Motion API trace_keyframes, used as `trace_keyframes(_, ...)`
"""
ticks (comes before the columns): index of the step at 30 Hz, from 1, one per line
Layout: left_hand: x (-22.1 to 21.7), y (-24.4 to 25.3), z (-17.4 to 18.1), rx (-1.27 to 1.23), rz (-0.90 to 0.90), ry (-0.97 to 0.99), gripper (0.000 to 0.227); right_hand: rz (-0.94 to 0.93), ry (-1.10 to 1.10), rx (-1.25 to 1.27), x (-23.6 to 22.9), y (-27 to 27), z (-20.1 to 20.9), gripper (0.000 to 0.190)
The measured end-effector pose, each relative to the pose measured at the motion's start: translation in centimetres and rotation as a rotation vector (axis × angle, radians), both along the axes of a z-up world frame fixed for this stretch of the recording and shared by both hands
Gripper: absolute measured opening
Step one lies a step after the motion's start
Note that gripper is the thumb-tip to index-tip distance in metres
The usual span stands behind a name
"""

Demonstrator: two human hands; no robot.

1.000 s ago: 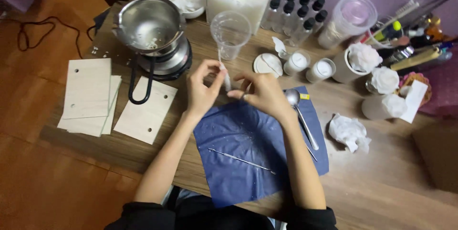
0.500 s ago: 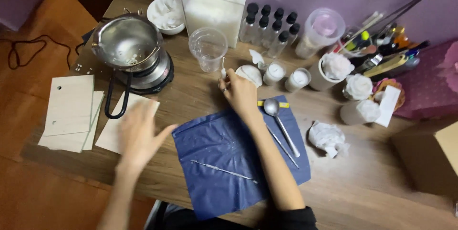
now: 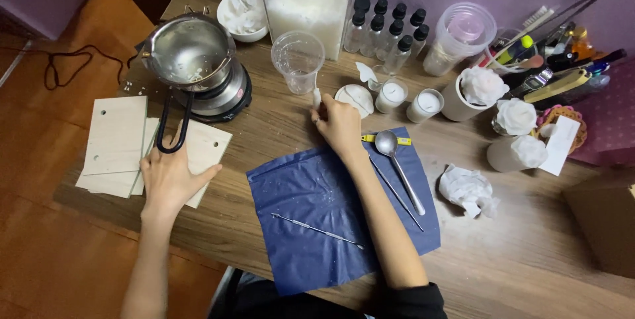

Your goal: Scraping wax residue from the inside of a small glass jar using a metal tool and wiping it clean with a paper towel.

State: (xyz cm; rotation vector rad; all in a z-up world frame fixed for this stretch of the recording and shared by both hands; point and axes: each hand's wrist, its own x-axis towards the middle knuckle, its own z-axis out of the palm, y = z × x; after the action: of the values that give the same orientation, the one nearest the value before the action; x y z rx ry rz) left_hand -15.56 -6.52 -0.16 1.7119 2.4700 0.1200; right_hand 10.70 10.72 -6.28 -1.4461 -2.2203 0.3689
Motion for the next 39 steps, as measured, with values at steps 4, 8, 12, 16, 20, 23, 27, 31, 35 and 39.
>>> trace_keyframes(4,-0.6,0.5,0.1,-0.032,0.025,-0.009,0.109,0.017,0.05,-0.018,0.1,-0.2,0.5,0.021)
trace_keyframes(8,-0.3,0.4,1.2,0.111,0.045,-0.125,0.106,0.077,0.061,-0.046,0.6,-0.2,0.6,0.027)
trace_keyframes(12,-2.8,-1.6,-0.1,0.217,0.077,-0.085,0.11,0.101,0.07,-0.047,0.4,-0.4,0.9,0.027)
trace_keyframes(16,-4.3,-2.4,2.5,0.09,0.16,0.022,0.105,0.089,0.102,-0.035,-0.2,0.2,-0.8,0.03)
trace_keyframes(20,-12.8,-2.8,-3.1,0.199,0.112,0.319,0.099,0.096,0.168,-0.022,-0.1,0.3,-0.6,0.016)
trace_keyframes(23,-10.7,-1.4,1.3,0.121,0.294,-0.028,0.092,0.082,0.208,-0.034,0.0,0.1,-0.6,0.013)
trace_keyframes(27,-11.3,-0.7,0.9,0.109,0.253,-0.059,0.092,0.109,0.226,0.016,0.0,0.2,-1.1,0.01)
trace_keyframes(31,-10.3,-0.3,2.2,0.074,0.291,-0.073,0.098,0.116,0.244,-0.014,0.0,0.2,-0.7,0.015)
trace_keyframes(35,-8.8,-1.7,1.6,0.228,0.199,0.106,0.106,0.179,0.307,-0.102,0.6,0.3,0.1,0.019)
trace_keyframes(39,-4.5,-3.9,-2.1,0.347,0.05,0.385,0.096,0.244,0.169,-0.211,2.4,1.2,0.7,0.031)
